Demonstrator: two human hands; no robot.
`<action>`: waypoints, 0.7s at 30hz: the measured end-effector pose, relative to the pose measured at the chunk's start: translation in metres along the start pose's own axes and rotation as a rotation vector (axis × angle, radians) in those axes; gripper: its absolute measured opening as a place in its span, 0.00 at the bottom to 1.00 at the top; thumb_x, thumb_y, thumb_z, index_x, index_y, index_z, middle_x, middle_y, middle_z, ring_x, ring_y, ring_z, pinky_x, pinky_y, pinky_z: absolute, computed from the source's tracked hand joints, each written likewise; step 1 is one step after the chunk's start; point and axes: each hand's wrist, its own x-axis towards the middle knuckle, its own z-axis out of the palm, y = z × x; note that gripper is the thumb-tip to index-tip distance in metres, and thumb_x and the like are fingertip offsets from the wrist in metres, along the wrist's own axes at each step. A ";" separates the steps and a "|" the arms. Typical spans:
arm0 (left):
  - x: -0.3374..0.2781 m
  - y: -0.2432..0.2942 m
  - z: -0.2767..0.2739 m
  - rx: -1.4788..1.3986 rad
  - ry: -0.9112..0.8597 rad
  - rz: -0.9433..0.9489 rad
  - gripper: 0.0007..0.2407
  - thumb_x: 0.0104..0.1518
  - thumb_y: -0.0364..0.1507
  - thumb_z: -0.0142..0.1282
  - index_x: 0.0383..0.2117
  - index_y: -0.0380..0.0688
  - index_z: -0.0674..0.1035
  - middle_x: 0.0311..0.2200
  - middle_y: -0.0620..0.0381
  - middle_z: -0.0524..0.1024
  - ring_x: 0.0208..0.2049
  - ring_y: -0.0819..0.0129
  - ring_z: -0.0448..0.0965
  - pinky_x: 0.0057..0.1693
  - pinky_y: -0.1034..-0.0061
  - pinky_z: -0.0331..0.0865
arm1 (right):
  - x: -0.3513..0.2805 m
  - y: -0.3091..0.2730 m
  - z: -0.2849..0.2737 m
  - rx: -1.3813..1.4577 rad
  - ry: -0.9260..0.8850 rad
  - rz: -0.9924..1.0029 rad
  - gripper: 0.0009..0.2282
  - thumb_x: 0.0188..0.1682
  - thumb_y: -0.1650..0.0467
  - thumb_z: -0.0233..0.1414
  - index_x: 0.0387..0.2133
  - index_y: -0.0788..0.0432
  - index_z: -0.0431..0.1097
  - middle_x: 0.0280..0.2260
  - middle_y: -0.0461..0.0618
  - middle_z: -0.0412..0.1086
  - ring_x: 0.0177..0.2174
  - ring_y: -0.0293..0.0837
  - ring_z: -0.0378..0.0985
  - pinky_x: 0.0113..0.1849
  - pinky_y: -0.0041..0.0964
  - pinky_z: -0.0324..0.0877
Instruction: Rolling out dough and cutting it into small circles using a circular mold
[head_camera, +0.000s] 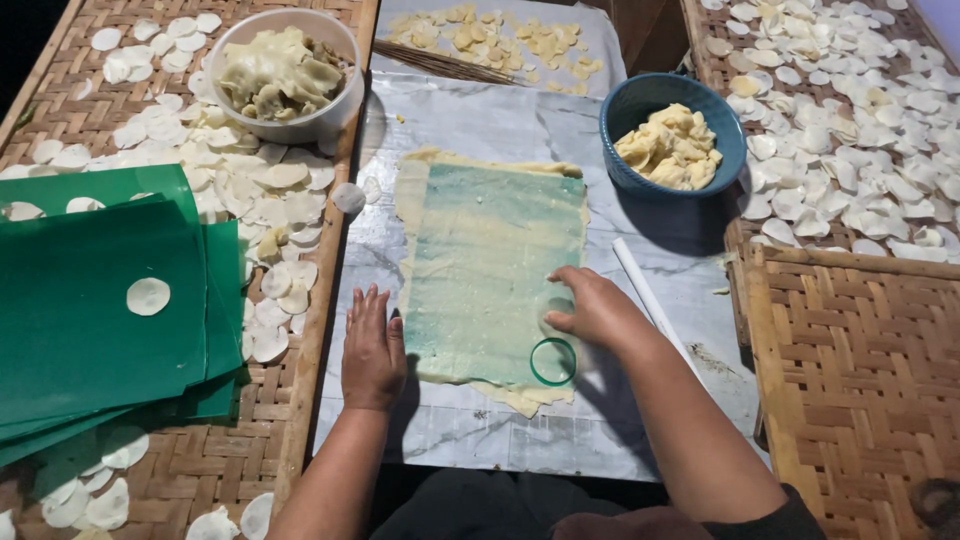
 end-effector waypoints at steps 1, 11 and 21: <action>0.002 0.002 -0.001 0.001 0.002 -0.002 0.21 0.70 0.41 0.37 0.62 0.44 0.71 0.64 0.43 0.68 0.69 0.44 0.59 0.71 0.53 0.53 | 0.000 0.000 0.000 -0.001 -0.001 -0.002 0.28 0.39 0.60 0.63 0.56 0.47 0.66 0.51 0.58 0.71 0.52 0.64 0.75 0.53 0.58 0.71; 0.002 0.006 -0.005 -0.004 -0.004 -0.010 0.20 0.70 0.41 0.38 0.61 0.44 0.72 0.62 0.42 0.70 0.68 0.44 0.61 0.70 0.52 0.55 | -0.004 0.002 0.009 -0.025 -0.024 0.039 0.28 0.41 0.60 0.62 0.58 0.47 0.66 0.54 0.58 0.69 0.53 0.63 0.74 0.54 0.57 0.71; 0.002 0.004 -0.005 0.005 0.006 0.017 0.20 0.70 0.41 0.39 0.60 0.43 0.72 0.61 0.41 0.71 0.67 0.42 0.63 0.68 0.51 0.58 | 0.027 0.005 0.048 -0.014 0.333 -0.032 0.17 0.53 0.53 0.47 0.29 0.52 0.70 0.31 0.55 0.69 0.40 0.61 0.77 0.42 0.59 0.72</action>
